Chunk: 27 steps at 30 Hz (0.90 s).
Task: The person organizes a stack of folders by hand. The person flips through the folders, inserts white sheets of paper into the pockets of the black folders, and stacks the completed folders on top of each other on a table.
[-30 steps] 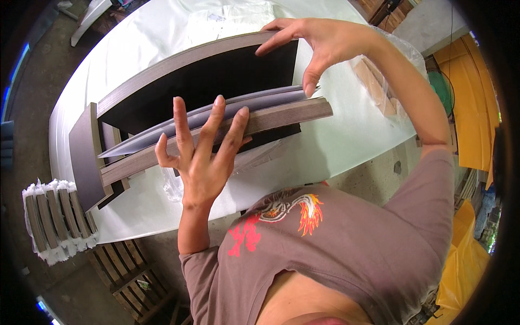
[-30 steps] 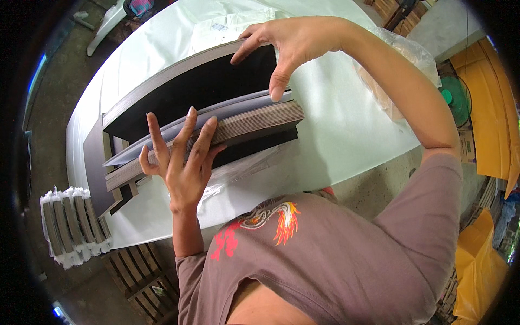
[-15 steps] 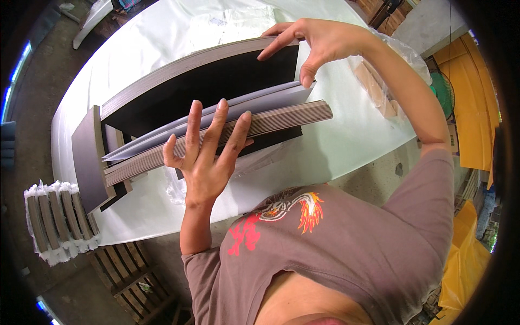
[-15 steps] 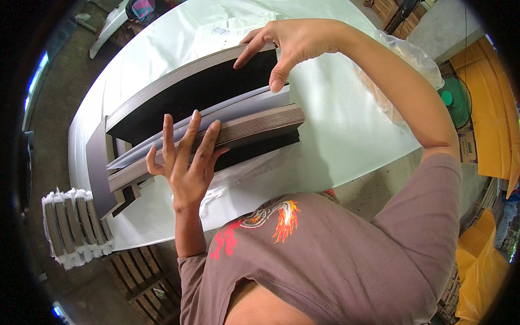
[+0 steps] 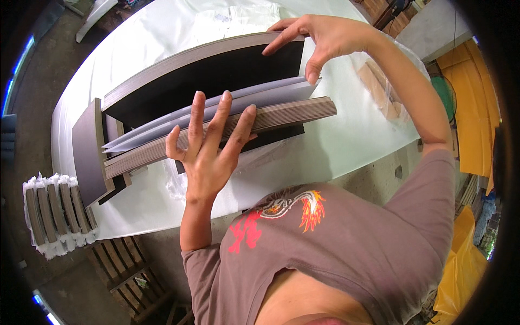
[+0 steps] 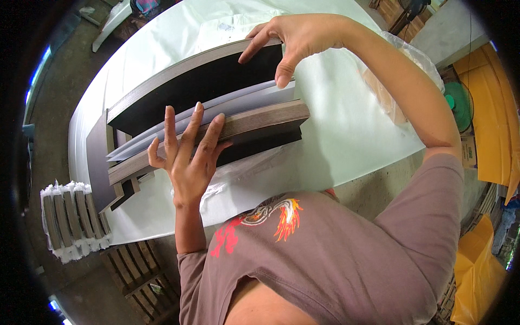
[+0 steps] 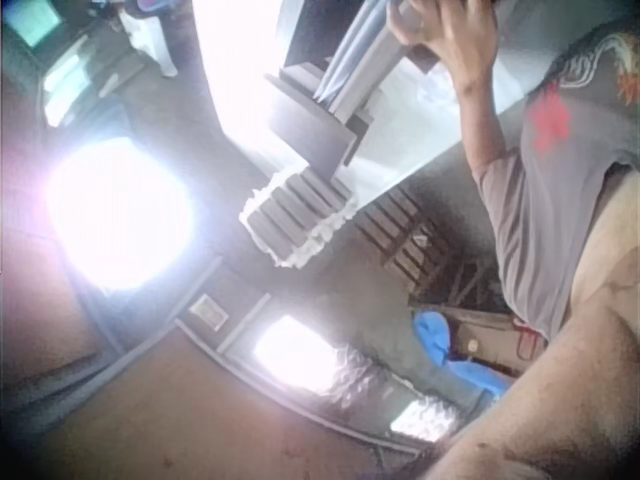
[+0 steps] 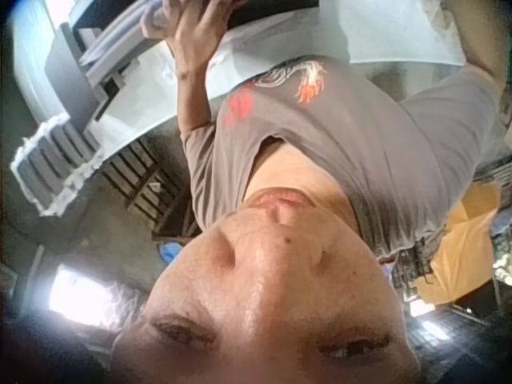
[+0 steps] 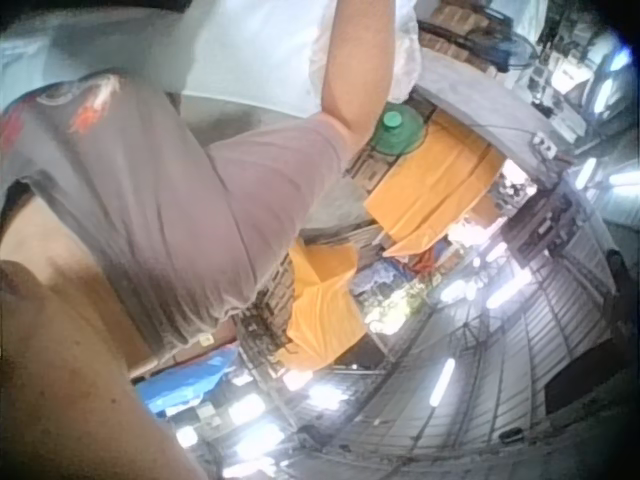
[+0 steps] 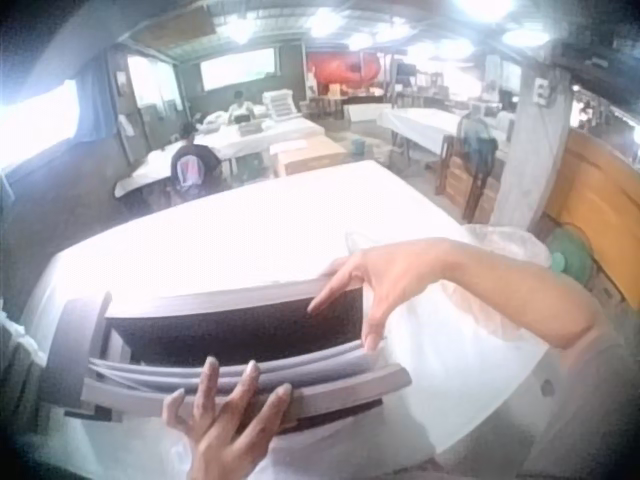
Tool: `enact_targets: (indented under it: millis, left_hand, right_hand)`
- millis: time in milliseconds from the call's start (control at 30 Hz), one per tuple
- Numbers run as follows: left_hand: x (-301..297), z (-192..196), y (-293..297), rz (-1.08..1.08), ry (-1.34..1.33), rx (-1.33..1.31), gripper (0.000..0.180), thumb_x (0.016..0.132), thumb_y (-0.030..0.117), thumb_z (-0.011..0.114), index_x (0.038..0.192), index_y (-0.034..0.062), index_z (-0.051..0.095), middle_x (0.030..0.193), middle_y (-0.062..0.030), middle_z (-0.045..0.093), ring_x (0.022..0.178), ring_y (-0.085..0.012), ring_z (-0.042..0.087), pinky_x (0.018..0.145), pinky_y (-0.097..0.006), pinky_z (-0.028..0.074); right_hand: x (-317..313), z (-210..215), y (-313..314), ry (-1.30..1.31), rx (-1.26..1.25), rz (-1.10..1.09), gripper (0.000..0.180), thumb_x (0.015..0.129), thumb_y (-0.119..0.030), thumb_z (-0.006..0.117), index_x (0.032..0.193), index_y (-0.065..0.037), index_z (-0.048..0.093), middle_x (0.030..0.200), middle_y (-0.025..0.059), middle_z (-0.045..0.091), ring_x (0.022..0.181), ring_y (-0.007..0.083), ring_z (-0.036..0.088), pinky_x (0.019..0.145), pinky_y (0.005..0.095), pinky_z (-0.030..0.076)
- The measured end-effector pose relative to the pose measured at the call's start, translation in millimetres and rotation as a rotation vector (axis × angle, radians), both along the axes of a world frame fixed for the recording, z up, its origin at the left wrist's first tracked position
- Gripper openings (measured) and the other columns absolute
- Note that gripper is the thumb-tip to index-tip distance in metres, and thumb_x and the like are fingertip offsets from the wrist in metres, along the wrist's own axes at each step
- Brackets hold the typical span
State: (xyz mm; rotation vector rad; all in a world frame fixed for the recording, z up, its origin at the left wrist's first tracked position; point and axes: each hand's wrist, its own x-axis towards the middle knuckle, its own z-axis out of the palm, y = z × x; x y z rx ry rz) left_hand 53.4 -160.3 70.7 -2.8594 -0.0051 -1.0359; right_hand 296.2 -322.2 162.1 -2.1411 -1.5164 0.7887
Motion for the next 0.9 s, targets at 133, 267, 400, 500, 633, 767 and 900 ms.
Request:
enact_targets:
  millis: [133,267,400,500,633,767,900]
  left_hand:
    - [-1.0,0.9,-0.3,0.004,0.003,0.000,0.046,0.071,0.047,0.065,0.116,0.0415,0.059,0.129,0.0070,0.055,0.130,-0.0194,0.038,0.100,-0.041,0.010]
    - [-0.2,0.3,-0.6,-0.005,0.009,-0.006,0.047,0.070,0.047,0.066,0.116,0.0428,0.058,0.130,0.0070,0.053,0.131,-0.0183,0.036,0.100,-0.040,0.010]
    - [0.1,-3.9,1.5,-0.013,-0.024,-0.008,0.048,0.069,0.048,0.068,0.115,0.0423,0.059,0.129,0.0072,0.054,0.131,-0.0167,0.035,0.100,-0.039,0.010]
    - [-0.6,-5.1,1.5,-0.033,-0.042,-0.022,0.047,0.069,0.048,0.067,0.115,0.0409,0.060,0.128,0.0080,0.055,0.130,-0.0159,0.036,0.101,-0.039,0.009]
    - [-0.7,-8.7,3.6,-0.039,-0.053,0.053,0.046,0.071,0.047,0.066,0.116,0.0394,0.060,0.128,0.0089,0.054,0.128,-0.0149,0.039,0.101,-0.040,0.009]
    - [-1.3,-2.4,0.3,-0.007,-0.026,0.047,0.040,0.074,0.046,0.065,0.114,0.0431,0.060,0.129,0.0090,0.053,0.131,-0.0214,0.036,0.102,-0.042,0.006]
    - [-2.4,2.1,0.1,0.002,0.017,0.047,0.041,0.072,0.047,0.066,0.113,0.0460,0.059,0.130,0.0090,0.053,0.134,-0.0263,0.030,0.102,-0.043,0.004]
  right_hand:
    - [-1.7,-1.4,-2.9,-0.006,0.047,0.031,0.063,0.056,-0.011,0.079,0.117,-0.017,0.063,0.141,0.0166,0.036,0.128,0.0317,0.040,0.109,0.0434,0.027]
    - [11.7,3.5,0.6,0.115,-0.054,0.113,0.080,0.056,-0.034,0.082,0.128,-0.011,0.053,0.136,0.0191,0.041,0.126,0.0320,0.039,0.107,0.0408,0.030]
    - [11.1,5.1,1.3,0.118,-0.053,0.104,0.079,0.059,-0.039,0.082,0.126,-0.010,0.054,0.133,0.0166,0.046,0.124,0.0295,0.042,0.105,0.0399,0.031]
    - [10.9,7.2,0.9,0.188,-0.032,0.092,0.070,0.065,-0.034,0.077,0.126,-0.010,0.055,0.133,0.0139,0.048,0.124,0.0276,0.042,0.104,0.0396,0.032]
    - [5.1,-12.8,-1.0,0.196,0.193,0.006,0.049,0.064,-0.012,0.073,0.113,-0.013,0.066,0.138,0.0228,0.039,0.123,0.0336,0.046,0.105,0.0425,0.033]
    - [-3.4,-10.1,-5.0,-0.022,0.056,0.012,0.037,0.079,-0.003,0.057,0.113,-0.015,0.066,0.138,0.0169,0.040,0.126,0.0273,0.041,0.105,0.0360,0.032]
    - [-11.7,4.4,-11.5,-0.111,0.040,0.092,0.065,0.060,-0.020,0.080,0.122,-0.016,0.059,0.141,0.0176,0.035,0.129,0.0305,0.036,0.107,0.0393,0.029]
